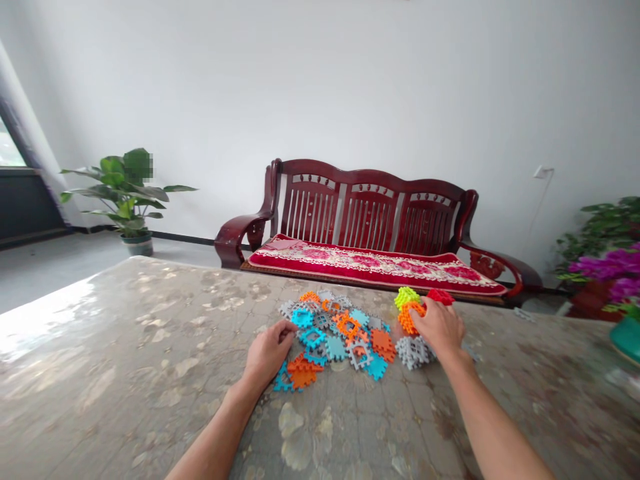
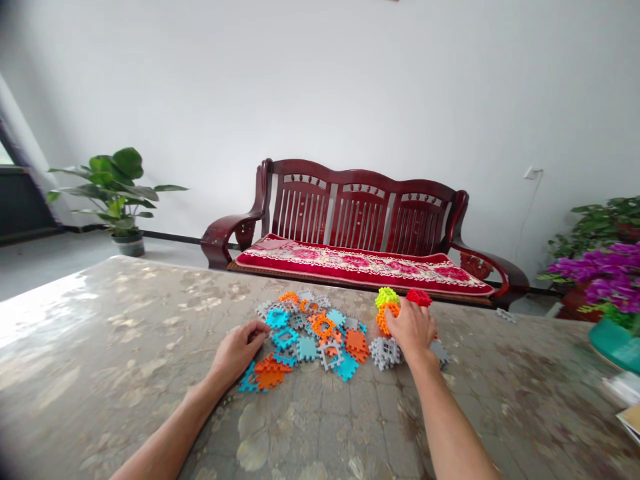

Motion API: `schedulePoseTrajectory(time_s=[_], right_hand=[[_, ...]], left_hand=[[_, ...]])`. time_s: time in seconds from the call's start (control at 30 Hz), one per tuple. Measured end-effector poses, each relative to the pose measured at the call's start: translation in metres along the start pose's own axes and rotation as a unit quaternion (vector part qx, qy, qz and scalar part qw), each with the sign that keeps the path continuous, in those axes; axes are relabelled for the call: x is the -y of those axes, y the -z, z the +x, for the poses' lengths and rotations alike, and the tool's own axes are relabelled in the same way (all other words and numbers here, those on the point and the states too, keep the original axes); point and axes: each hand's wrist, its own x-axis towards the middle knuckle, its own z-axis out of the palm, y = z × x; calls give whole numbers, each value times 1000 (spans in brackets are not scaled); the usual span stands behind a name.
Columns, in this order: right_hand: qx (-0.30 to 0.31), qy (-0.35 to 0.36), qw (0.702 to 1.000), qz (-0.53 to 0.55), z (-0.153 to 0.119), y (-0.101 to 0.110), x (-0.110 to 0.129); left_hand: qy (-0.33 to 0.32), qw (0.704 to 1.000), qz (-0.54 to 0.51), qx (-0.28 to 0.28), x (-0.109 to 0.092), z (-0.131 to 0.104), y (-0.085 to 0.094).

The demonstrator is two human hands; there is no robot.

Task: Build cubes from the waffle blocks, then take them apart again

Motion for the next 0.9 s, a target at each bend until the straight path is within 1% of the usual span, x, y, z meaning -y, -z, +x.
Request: schedulePoseTrajectory(time_s=[0.1, 0.2, 0.27, 0.37, 0.47, 0.57, 0.67, 0.8, 0.9], right_hand=[[-19, 53, 997, 44, -9, 0, 14], [-4, 127, 984, 125, -25, 0, 40], [14, 185, 969, 165, -40, 0, 62], [40, 235, 957, 164, -60, 1, 90], [43, 252, 956, 143, -72, -2, 108], [54, 250, 959, 120, -75, -7, 113], [67, 248, 960, 112, -74, -13, 113], [45, 253, 955, 149, -73, -18, 109], [35, 212, 958, 191, -68, -20, 103]], left_hand=[[-2, 1000, -2, -4, -1, -1, 1], [0, 1000, -1, -6, -1, -1, 1], [5, 1000, 5, -3, -3, -1, 1], [9, 1000, 10, 0, -5, -2, 2], [7, 1000, 8, -3, -5, -2, 2], [8, 1000, 7, -7, -3, -1, 1], [5, 1000, 6, -11, -2, 0, 0], [0, 1000, -1, -9, -3, -1, 0], [3, 1000, 4, -8, -3, -1, 0]])
